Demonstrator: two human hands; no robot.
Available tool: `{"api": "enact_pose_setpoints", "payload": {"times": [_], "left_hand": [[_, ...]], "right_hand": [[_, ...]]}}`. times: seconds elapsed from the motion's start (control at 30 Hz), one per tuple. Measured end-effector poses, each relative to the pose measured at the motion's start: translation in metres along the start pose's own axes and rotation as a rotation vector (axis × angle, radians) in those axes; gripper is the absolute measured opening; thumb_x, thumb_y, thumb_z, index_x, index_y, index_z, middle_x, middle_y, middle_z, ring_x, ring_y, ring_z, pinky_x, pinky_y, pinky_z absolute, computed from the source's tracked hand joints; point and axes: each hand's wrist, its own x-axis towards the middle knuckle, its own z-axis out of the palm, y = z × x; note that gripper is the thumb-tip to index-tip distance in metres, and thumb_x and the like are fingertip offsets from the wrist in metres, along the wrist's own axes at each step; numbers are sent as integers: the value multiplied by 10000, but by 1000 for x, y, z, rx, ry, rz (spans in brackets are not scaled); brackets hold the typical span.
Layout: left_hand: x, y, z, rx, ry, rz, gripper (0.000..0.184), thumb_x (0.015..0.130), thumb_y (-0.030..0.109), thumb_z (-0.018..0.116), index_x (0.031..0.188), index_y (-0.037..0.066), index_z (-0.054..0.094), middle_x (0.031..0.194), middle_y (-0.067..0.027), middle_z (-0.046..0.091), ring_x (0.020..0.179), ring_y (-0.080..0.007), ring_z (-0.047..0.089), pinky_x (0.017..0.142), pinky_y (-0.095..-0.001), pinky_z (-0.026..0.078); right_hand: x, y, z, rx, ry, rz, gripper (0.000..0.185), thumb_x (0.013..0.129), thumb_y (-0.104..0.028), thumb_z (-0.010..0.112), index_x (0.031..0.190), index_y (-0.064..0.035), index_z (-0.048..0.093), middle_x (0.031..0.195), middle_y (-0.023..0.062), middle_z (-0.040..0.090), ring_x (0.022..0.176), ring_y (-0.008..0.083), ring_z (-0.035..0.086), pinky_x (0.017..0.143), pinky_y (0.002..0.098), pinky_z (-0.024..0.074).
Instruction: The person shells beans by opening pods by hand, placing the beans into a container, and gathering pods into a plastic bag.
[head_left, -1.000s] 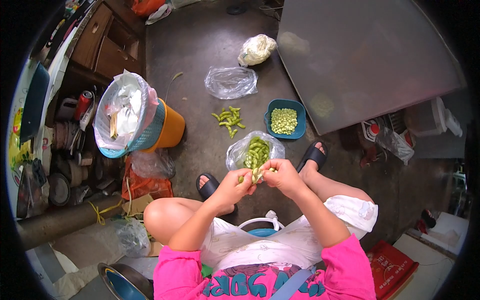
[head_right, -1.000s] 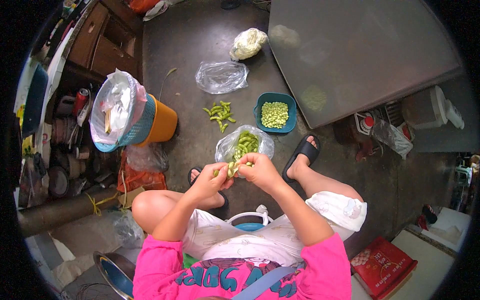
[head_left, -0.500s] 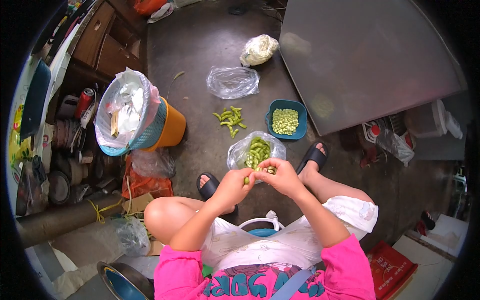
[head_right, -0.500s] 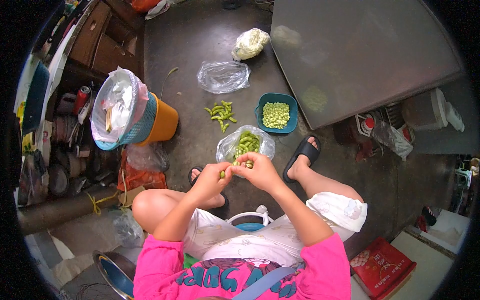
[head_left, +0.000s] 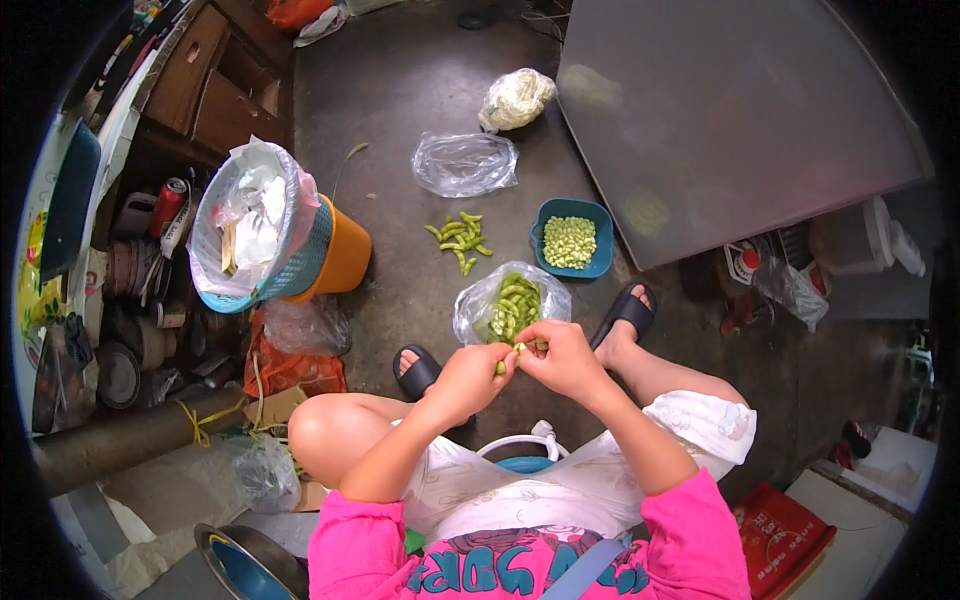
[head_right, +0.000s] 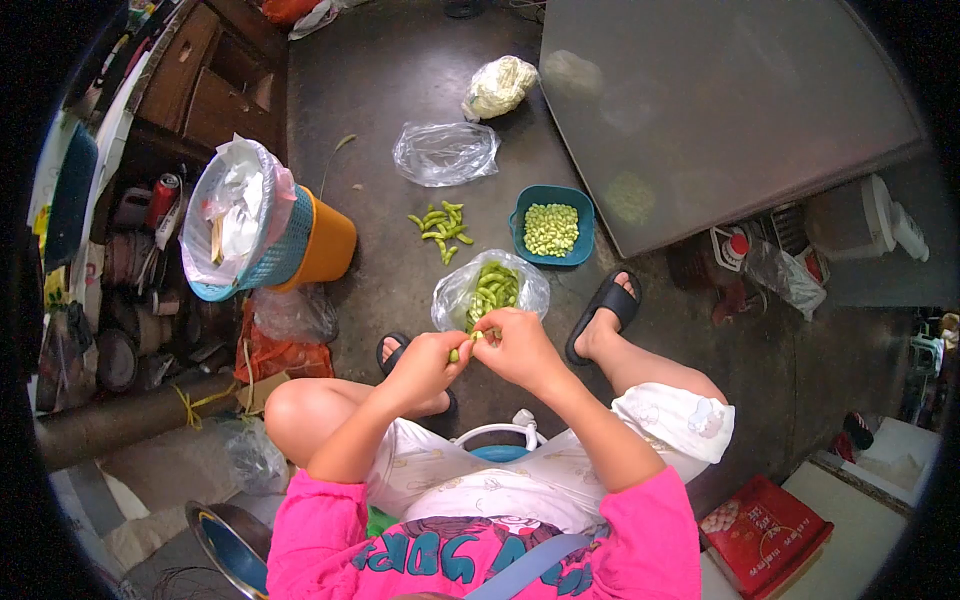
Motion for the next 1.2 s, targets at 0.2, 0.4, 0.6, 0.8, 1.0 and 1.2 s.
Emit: {"api": "enact_pose_setpoints", "payload": {"times": [0.2,0.4,0.6,0.8,1.0,1.2], "left_hand": [[-2,-9,7,102,-22,2,145,779,156,528,762,14,554,651,-202,542,632,-380,531,574,-430,412],[-6,-11,5,73,-81,0,149,773,159,531,777,16,572,666,-209,548,639,-378,538,585,-433,414],[-4,-8,0,1,-126,-100,164,791,152,526,837,2,573,673,-220,537,625,-376,528,572,-401,409],[0,-3,-2,-52,142,-99,161,812,165,499,807,18,565,704,-224,551,667,-398,529,589,-436,419],[-2,-7,3,-24,153,-28,154,813,134,521,887,11,578,719,-198,575,638,-355,554,580,-373,434],[-2,-6,3,32,209,25,174,830,155,520,869,-4,580,633,-145,571,562,-262,559,532,-331,427]], "right_hand": [[-3,-2,4,-97,-21,-90,185,644,-121,607,774,11,619,701,177,590,653,310,584,606,365,471],[-2,11,8,-165,-206,-193,187,650,-119,596,786,5,623,717,188,591,677,331,580,627,374,472],[-2,11,7,6,-144,-20,172,678,-101,582,803,10,625,633,138,577,578,241,569,562,326,453],[8,20,6,643,-105,393,152,816,-160,581,843,-11,583,617,-27,506,522,30,424,454,172,321],[2,13,11,684,-129,416,164,803,-182,607,808,-21,579,594,-27,485,497,33,400,446,175,316],[5,14,6,735,-85,407,163,801,-181,608,832,-25,573,618,-28,492,505,28,398,446,163,317]]}}
